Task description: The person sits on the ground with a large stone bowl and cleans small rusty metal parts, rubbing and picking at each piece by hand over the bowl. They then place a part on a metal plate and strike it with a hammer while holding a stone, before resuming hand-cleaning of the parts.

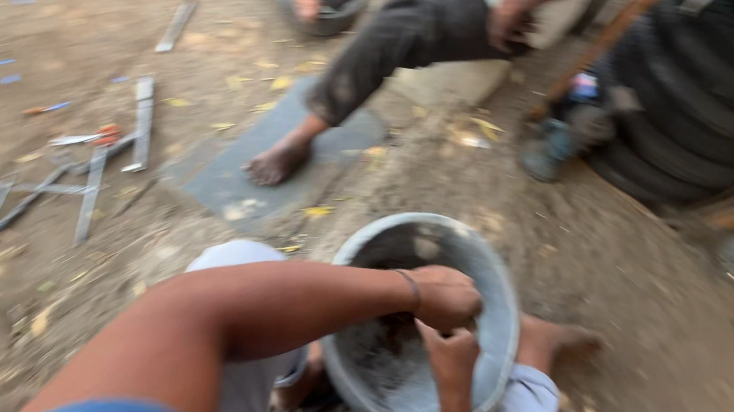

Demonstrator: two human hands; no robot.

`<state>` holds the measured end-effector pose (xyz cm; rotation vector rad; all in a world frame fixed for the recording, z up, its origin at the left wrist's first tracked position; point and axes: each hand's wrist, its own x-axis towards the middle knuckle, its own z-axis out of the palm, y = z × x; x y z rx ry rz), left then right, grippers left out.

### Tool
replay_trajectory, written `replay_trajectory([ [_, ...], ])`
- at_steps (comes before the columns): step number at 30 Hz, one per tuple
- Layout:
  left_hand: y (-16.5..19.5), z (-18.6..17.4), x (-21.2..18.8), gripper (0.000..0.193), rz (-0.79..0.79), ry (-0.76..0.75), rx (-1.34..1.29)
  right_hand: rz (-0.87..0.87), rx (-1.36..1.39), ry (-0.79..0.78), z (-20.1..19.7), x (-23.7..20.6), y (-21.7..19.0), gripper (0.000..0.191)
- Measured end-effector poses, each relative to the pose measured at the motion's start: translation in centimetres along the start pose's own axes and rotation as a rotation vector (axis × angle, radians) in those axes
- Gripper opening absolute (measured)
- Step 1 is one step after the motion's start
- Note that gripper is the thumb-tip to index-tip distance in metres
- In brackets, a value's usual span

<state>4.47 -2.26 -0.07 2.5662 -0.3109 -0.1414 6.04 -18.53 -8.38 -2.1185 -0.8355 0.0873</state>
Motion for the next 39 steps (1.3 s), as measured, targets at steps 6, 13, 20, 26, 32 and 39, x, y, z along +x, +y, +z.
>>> replay_trajectory([
  [6, -4.3, 0.2, -0.1, 0.018, -0.213, 0.012, 0.006, 0.437, 0.444, -0.032, -1.6, 0.7, -1.9, 0.051],
  [13, -7.1, 4.3, -1.4, 0.044, -0.165, -0.363, 0.118, 0.331, 0.416, 0.062, -3.2, 1.2, -4.1, 0.066],
  [20, -2.3, -2.8, -0.6, 0.045, -0.325, -0.126, -0.229, 0.197, 0.230, 0.095, -4.0, 1.0, -7.5, 0.075],
  [26, 0.3, -3.8, -2.6, 0.038, -0.273, 0.013, -0.168, 0.084, 0.210, 0.168, -3.2, 0.6, -9.6, 0.072],
  [32, -1.5, -2.4, -1.8, 0.035, -0.323, -0.084, -0.419, 0.139, 0.222, 0.166, -3.5, 1.0, -9.3, 0.071],
  [39, -0.4, -4.5, -3.1, 0.026, -0.123, 0.058, -0.020, 0.118, 0.157, 0.161, -3.3, 1.3, -8.9, 0.070],
])
